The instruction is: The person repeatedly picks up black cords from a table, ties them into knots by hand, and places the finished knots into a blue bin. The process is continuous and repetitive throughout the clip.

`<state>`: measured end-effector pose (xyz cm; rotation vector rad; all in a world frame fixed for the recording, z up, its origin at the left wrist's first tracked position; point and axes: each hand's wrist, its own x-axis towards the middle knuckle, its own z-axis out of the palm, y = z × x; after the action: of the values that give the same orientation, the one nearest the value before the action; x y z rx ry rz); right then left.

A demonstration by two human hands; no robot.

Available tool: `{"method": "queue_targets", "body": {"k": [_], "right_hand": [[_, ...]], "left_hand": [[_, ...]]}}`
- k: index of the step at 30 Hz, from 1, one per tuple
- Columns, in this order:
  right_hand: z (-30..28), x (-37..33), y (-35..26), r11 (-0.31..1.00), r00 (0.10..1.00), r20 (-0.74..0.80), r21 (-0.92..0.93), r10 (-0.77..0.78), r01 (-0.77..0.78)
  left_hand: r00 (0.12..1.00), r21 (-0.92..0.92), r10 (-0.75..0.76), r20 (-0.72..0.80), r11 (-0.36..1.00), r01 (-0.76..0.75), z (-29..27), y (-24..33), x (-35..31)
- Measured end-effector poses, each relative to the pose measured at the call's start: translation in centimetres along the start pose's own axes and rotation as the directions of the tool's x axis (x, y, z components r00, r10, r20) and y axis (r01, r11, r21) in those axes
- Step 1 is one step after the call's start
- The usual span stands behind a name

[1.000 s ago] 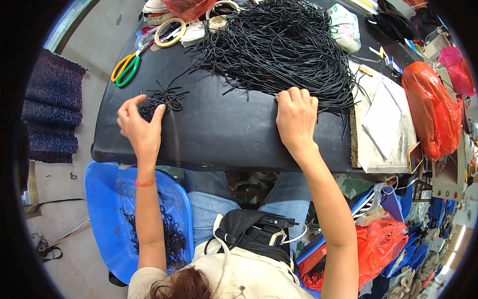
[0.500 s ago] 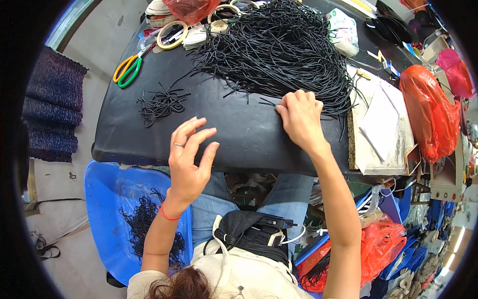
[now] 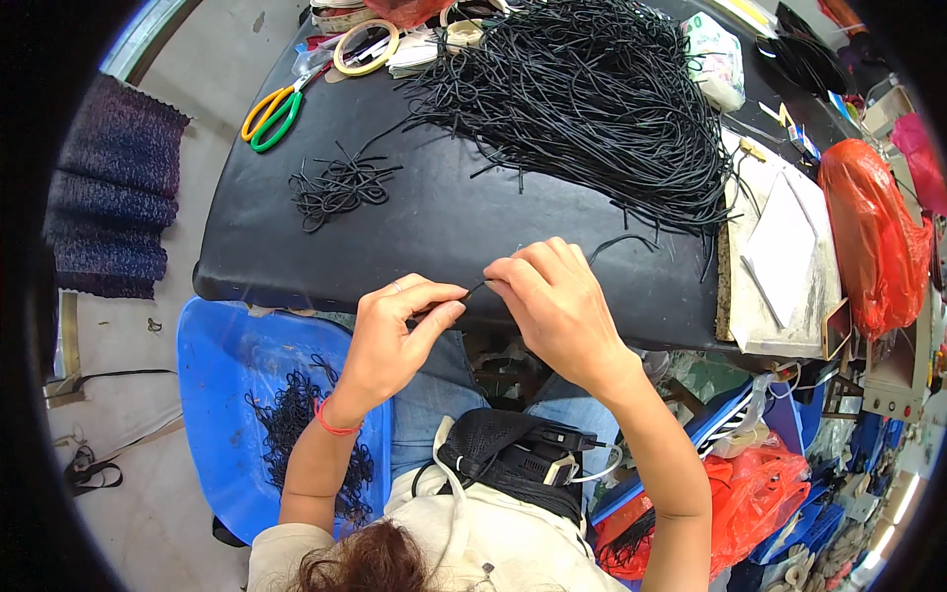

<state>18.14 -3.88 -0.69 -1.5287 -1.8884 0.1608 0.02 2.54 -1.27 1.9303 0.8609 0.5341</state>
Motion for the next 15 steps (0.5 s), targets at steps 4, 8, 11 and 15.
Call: {"method": "queue_targets", "body": {"k": [4,8,11,15], "right_hand": [[-0.8,0.8,-0.1,0.983,0.954,-0.238,0.007,0.180,-0.184],[0.5,0.7,-1.6,0.958,0.903,-0.327,0.025,0.278,-0.285],[1.8,0.7,-3.2,0.975,0.954,-0.218,0.131,0.204,-0.179],[2.2,-0.1,-3.3,0.966,0.974,-0.112,0.193,0.197,-0.173]], "left_hand": [[0.941,-0.702,-0.285,0.182,0.633,0.327,0.5,-1.1,-0.6],[0.888,-0.850,-0.346,0.304,0.322,0.417,1.1,-0.2,-0.5],[0.882,-0.904,-0.382,0.275,0.209,0.372,1.5,-0.4,-0.2],[0.902,-0.937,-0.379,0.205,0.192,0.293,1.9,-0.4,-0.4]]}}
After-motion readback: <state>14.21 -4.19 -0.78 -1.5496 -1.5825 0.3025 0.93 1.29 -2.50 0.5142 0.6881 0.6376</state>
